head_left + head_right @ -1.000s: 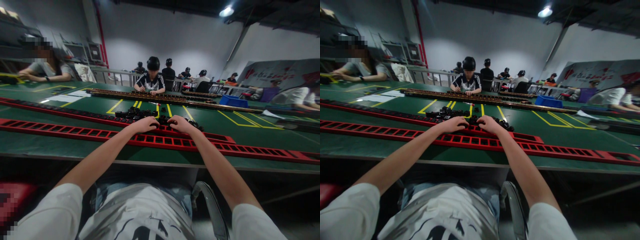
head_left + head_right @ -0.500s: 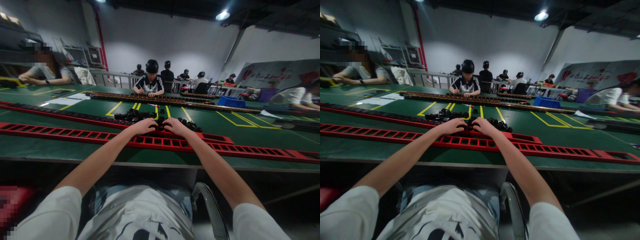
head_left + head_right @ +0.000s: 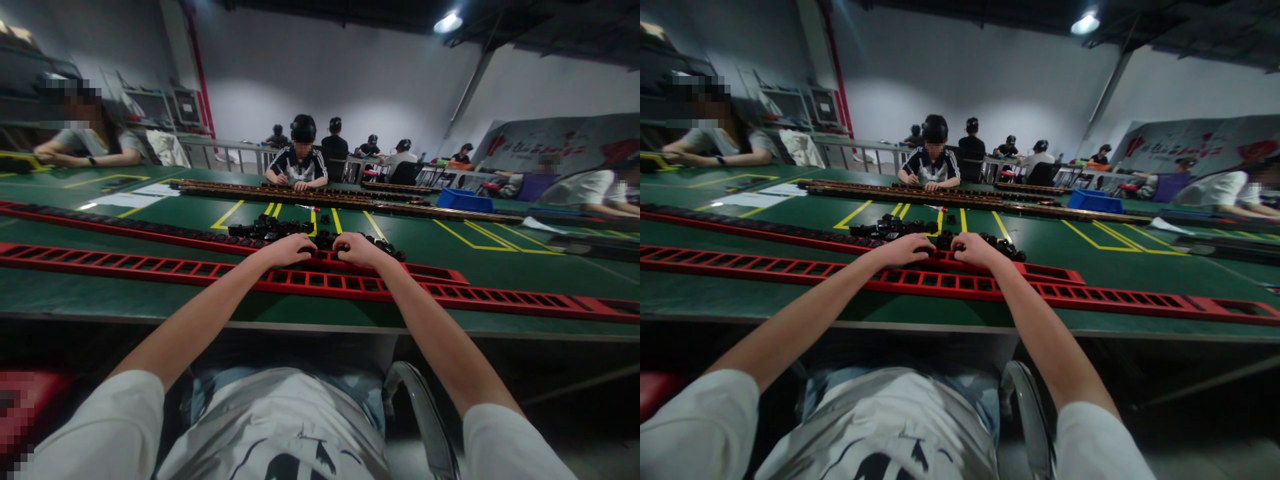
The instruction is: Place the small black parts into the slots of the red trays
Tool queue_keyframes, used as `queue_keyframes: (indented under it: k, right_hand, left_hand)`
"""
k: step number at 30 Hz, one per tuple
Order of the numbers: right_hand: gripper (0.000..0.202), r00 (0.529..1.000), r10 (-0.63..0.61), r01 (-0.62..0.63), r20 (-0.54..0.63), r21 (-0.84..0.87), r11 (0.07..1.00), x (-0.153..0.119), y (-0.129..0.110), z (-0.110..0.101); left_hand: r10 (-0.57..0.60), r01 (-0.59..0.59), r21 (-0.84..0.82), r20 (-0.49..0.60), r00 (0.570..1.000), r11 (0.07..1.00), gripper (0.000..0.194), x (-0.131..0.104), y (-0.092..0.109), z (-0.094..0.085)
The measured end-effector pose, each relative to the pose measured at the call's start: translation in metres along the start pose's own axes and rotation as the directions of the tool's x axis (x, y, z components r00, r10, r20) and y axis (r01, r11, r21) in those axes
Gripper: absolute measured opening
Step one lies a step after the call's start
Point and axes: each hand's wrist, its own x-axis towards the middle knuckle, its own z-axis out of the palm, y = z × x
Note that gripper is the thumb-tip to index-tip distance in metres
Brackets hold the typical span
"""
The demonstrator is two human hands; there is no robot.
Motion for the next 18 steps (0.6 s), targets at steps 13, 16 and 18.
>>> queue_keyframes:
  k: [13,16,18]
  right_hand:
    - [0.028,0.997,-0.065,0.062,-0.052,-0.060,0.996,0.007,-0.003,0.013]
    - [0.025,0.996,-0.077,0.077,-0.041,-0.001,0.997,0.005,-0.010,0.011]
    - [0.022,0.997,-0.075,0.076,-0.034,0.027,0.997,0.003,-0.011,0.008]
  left_hand:
    - [-0.009,0.009,0.011,-0.004,1.000,1.000,0.034,0.001,0.003,-0.002]
    - [-0.004,0.004,0.009,-0.007,1.000,1.000,0.034,0.001,0.002,-0.001]
    - [-0.003,0.003,0.009,-0.002,1.000,1.000,0.035,0.000,0.002,-0.001]
